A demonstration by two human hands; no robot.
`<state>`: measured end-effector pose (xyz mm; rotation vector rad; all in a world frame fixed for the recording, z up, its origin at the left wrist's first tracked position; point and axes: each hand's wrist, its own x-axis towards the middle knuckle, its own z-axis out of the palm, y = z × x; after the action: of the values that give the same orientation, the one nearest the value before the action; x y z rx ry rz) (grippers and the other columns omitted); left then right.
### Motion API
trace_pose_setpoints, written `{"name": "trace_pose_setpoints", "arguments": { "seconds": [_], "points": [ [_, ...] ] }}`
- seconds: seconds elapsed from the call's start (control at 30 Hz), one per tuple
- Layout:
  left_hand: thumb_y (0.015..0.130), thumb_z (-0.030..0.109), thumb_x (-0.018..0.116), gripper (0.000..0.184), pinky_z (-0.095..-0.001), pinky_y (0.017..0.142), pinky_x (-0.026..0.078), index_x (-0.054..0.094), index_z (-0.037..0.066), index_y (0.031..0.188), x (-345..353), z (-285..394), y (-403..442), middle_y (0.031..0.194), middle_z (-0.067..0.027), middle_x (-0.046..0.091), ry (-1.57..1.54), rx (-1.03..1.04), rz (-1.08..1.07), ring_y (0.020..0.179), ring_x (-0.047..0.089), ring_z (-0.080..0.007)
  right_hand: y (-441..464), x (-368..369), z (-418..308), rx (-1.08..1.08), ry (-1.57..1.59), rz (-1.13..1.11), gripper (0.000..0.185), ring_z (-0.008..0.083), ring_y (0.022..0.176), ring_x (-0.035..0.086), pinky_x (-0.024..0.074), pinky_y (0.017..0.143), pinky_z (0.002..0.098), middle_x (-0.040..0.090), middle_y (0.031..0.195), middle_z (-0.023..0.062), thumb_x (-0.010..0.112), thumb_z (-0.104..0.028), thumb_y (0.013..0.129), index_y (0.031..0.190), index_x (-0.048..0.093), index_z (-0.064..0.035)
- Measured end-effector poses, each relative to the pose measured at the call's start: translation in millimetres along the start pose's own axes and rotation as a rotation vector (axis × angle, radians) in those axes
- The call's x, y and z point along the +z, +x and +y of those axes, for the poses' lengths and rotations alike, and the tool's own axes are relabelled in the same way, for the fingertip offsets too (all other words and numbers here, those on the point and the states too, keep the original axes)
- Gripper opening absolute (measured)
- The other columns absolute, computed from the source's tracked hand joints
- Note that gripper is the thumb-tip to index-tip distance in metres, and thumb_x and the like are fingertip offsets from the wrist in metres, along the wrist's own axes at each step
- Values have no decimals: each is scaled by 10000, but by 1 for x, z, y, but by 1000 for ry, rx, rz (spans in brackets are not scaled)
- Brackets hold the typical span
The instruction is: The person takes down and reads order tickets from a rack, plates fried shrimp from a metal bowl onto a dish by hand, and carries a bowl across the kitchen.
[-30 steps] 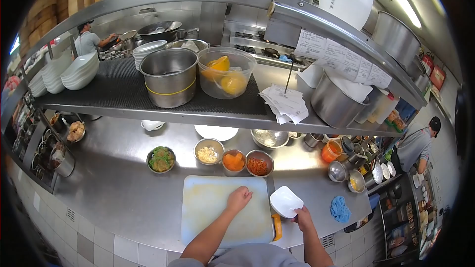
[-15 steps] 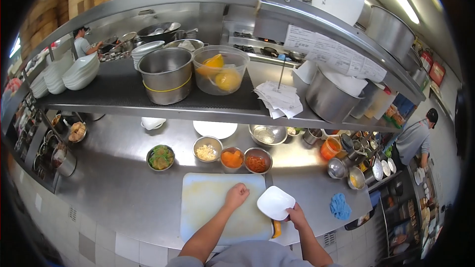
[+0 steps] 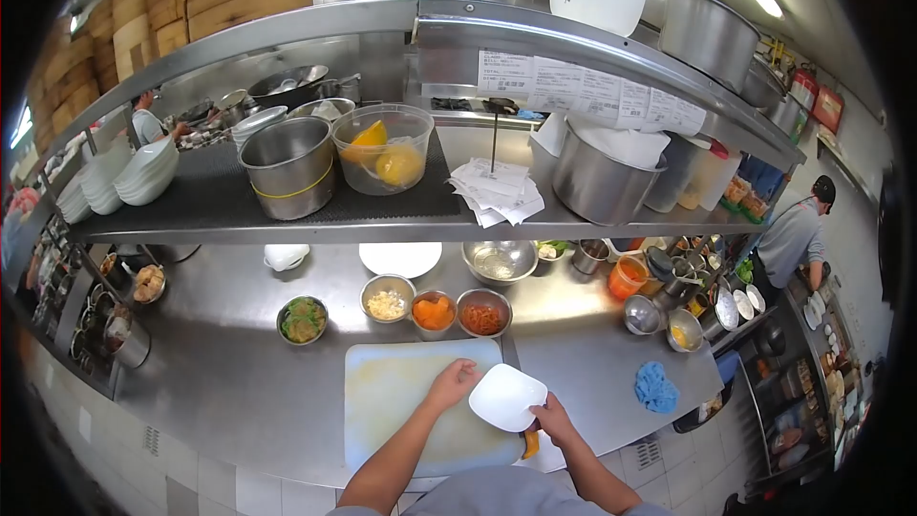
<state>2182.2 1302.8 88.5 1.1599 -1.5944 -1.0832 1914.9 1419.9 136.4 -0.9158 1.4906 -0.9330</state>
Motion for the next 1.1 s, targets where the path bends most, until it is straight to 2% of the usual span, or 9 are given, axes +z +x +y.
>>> {"name": "trace_pose_setpoints", "arguments": {
  "seconds": [0.1,0.23,0.3,0.43,0.53,0.63,0.8,0.97,1.1],
  "points": [
    [927,335,746,333,-342,739,543,693,59,1106,7,-4,-10,997,-78,734,-48,-18,19,761,654,-179,5,-6,5,38,-78,-19,447,184,703,676,575,572,302,664,1035,143,587,-94,946,1356,456,30],
    [929,319,740,312,-337,734,543,695,42,1065,14,2,-17,962,-89,728,12,-37,148,758,659,-194,14,-17,14,56,-104,-63,458,187,681,674,575,562,306,669,1015,146,587,-99,947,1362,446,34],
    [938,283,722,256,-347,733,549,699,41,1021,15,8,-21,923,-102,716,148,3,144,771,677,-222,18,-25,16,31,49,19,417,178,581,640,540,508,302,666,910,137,590,-92,939,1316,456,23],
    [939,249,708,207,-366,733,553,702,45,979,20,17,-23,905,-116,702,206,44,208,794,690,-253,32,-59,16,72,149,71,405,165,573,625,550,501,316,667,893,126,575,-115,964,1333,440,-15],
    [936,236,705,190,-387,735,556,702,48,969,23,23,-25,918,-121,700,261,51,223,797,693,-271,49,-92,35,85,188,250,345,143,521,566,521,460,314,639,785,100,573,-132,981,1272,404,-53],
    [935,256,706,211,-393,730,553,703,46,953,26,24,-23,921,-128,698,313,33,250,788,688,-286,56,-111,39,70,167,329,340,141,528,567,515,458,314,636,793,98,576,-171,1006,1280,405,-61],
    [942,290,697,251,-412,721,542,705,40,920,30,29,-22,882,-139,686,357,-9,286,773,675,-302,77,-116,21,54,171,205,351,132,579,587,527,510,301,696,912,97,590,-222,1026,1300,432,-69],
    [943,294,698,262,-410,716,542,704,35,901,34,28,-20,877,-141,686,413,6,316,765,675,-303,103,-122,13,102,38,-27,201,132,633,598,528,582,290,721,947,77,608,-244,1021,1107,630,-64],
    [943,295,699,264,-400,707,541,704,35,900,35,32,-21,878,-140,685,415,-13,325,754,674,-300,98,-125,14,69,0,-30,199,133,634,599,525,588,290,722,935,72,623,-249,1014,1068,648,-59]
  ]
}}
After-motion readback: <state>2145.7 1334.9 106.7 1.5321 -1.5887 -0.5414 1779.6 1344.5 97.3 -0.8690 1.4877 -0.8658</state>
